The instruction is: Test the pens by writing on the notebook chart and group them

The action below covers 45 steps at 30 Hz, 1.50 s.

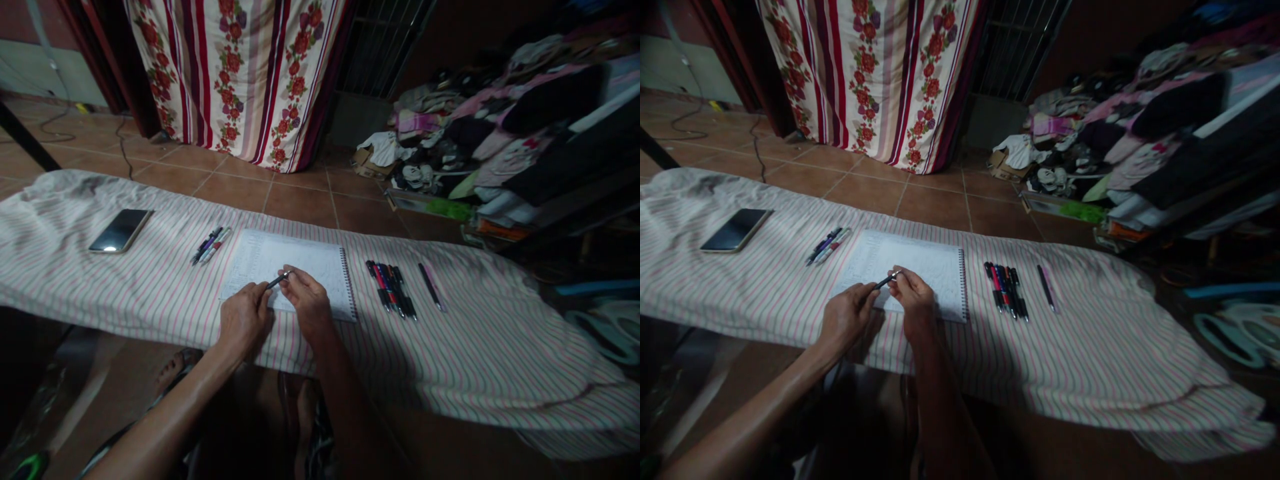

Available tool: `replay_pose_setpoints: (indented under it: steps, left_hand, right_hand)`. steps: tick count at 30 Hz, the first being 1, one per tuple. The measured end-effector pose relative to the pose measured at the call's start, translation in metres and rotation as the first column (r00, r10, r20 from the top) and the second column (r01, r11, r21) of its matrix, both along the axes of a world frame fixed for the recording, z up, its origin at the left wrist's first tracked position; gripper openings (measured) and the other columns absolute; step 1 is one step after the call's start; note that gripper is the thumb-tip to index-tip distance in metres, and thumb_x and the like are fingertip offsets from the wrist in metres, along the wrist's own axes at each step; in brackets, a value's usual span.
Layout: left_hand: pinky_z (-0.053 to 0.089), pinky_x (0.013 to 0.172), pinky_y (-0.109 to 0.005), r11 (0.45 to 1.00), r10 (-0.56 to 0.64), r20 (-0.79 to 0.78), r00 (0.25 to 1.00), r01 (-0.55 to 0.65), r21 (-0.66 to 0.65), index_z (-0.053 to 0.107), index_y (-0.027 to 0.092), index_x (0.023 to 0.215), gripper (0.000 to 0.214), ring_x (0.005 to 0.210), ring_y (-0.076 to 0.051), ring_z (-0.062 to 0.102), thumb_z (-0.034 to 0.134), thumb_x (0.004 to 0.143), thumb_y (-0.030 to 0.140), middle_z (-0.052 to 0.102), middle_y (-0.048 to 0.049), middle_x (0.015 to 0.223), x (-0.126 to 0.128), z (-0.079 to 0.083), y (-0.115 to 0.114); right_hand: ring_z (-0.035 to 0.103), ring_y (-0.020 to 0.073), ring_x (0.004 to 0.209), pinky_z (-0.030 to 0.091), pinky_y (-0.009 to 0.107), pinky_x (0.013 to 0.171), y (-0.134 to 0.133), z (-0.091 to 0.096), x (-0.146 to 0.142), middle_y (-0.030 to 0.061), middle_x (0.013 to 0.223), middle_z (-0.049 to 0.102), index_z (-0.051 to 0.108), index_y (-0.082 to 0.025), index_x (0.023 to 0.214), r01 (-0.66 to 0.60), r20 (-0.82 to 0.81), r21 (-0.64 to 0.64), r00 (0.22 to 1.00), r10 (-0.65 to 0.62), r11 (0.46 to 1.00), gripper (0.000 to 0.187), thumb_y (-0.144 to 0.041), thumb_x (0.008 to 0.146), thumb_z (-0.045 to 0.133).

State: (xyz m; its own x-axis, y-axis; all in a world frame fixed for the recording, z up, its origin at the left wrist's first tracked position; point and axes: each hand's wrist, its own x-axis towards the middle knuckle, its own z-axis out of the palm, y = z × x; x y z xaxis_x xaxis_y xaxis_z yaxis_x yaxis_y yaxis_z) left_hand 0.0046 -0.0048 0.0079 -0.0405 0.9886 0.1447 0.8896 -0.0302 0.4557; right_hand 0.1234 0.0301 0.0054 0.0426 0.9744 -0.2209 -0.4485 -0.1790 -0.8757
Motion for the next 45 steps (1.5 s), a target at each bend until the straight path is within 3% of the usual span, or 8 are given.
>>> replay_pose_setpoints:
  steps: [3,8,12,16,22,29,36,45]
  left_hand:
    - [0.040,0.063,-0.025,1.000,0.009,0.004,1.000,-0.009,0.003,0.063,0.021,0.106,0.033,0.076,-0.017,0.063,0.037,0.091,0.033,0.067,-0.0045,0.084,-0.0002,0.0012,-0.0005]
    - [0.040,0.062,-0.025,1.000,-0.021,-0.040,0.999,0.021,-0.022,0.063,0.021,0.105,0.032,0.076,-0.017,0.063,0.037,0.090,0.031,0.067,-0.0048,0.086,0.0021,0.0022,-0.0021]
    - [0.041,0.064,-0.024,0.999,-0.019,-0.002,1.000,0.019,-0.027,0.063,0.020,0.104,0.031,0.078,-0.017,0.063,0.038,0.090,0.031,0.067,-0.0051,0.085,0.0015,0.0003,-0.0012]
    - [0.042,0.067,-0.025,1.000,-0.004,0.044,0.999,0.004,-0.018,0.063,0.019,0.106,0.032,0.080,-0.018,0.063,0.038,0.090,0.031,0.068,-0.0058,0.086,-0.0003,0.0003,0.0004]
    - [0.042,0.067,-0.025,0.999,-0.018,0.041,0.999,0.019,-0.034,0.065,0.019,0.101,0.031,0.079,-0.018,0.064,0.039,0.089,0.030,0.068,-0.0058,0.086,0.0017,0.0014,-0.0003]
    - [0.043,0.068,-0.026,1.000,0.000,0.051,0.999,0.002,-0.025,0.064,0.018,0.103,0.032,0.081,-0.019,0.064,0.038,0.090,0.030,0.068,-0.0066,0.087,0.0000,0.0004,0.0011]
    - [0.043,0.070,-0.026,0.999,-0.016,0.025,1.000,0.017,-0.038,0.064,0.019,0.103,0.031,0.082,-0.019,0.064,0.038,0.089,0.031,0.068,-0.0064,0.087,0.0017,-0.0008,0.0007]
    - [0.042,0.068,-0.026,0.996,-0.011,0.012,1.000,0.012,-0.083,0.064,0.020,0.101,0.030,0.082,-0.019,0.064,0.039,0.089,0.031,0.068,-0.0061,0.088,0.0009,0.0009,0.0010]
  right_hand:
    - [0.061,0.0121,0.073,0.048,0.027,0.073,0.0003,0.0009,-0.0004,0.0032,0.080,0.067,0.064,-0.017,0.084,-0.015,-0.075,-0.020,0.997,0.014,1.000,0.038,-0.040,0.057,0.077]
    - [0.055,0.0085,0.059,0.045,0.023,0.060,0.0034,-0.0022,0.0003,-0.0022,0.060,0.059,0.061,-0.015,0.066,0.040,0.036,-0.094,0.999,-0.036,0.995,0.034,-0.038,0.049,0.080]
    - [0.052,0.0077,0.061,0.042,0.021,0.057,0.0018,0.0003,0.0025,0.0017,0.075,0.066,0.067,-0.015,0.072,0.023,0.061,-0.042,0.998,-0.021,0.999,0.029,-0.034,0.052,0.077]
    - [0.059,0.0121,0.075,0.046,0.023,0.064,-0.0014,0.0045,0.0028,0.0042,0.090,0.068,0.065,-0.020,0.093,-0.058,-0.070,-0.050,0.996,0.054,0.997,0.040,-0.032,0.056,0.076]
    - [0.054,0.0087,0.061,0.046,0.022,0.060,0.0008,0.0016,0.0010,-0.0011,0.063,0.060,0.063,-0.016,0.067,0.009,0.022,-0.089,1.000,-0.008,0.996,0.029,-0.035,0.052,0.078]
    - [0.059,0.0106,0.071,0.045,0.022,0.061,-0.0018,0.0055,0.0043,0.0045,0.091,0.068,0.063,-0.019,0.093,-0.113,-0.111,-0.081,0.988,0.104,0.990,0.043,-0.034,0.056,0.077]
    - [0.055,0.0088,0.060,0.045,0.022,0.058,0.0018,0.0002,-0.0005,-0.0012,0.064,0.059,0.062,-0.016,0.067,-0.008,-0.015,-0.111,1.000,0.006,0.994,0.033,-0.038,0.050,0.080]
    - [0.059,0.0114,0.065,0.044,0.023,0.057,0.0017,0.0020,0.0029,0.0050,0.081,0.069,0.067,-0.017,0.079,-0.002,-0.008,-0.134,1.000,0.001,0.991,0.035,-0.040,0.053,0.076]
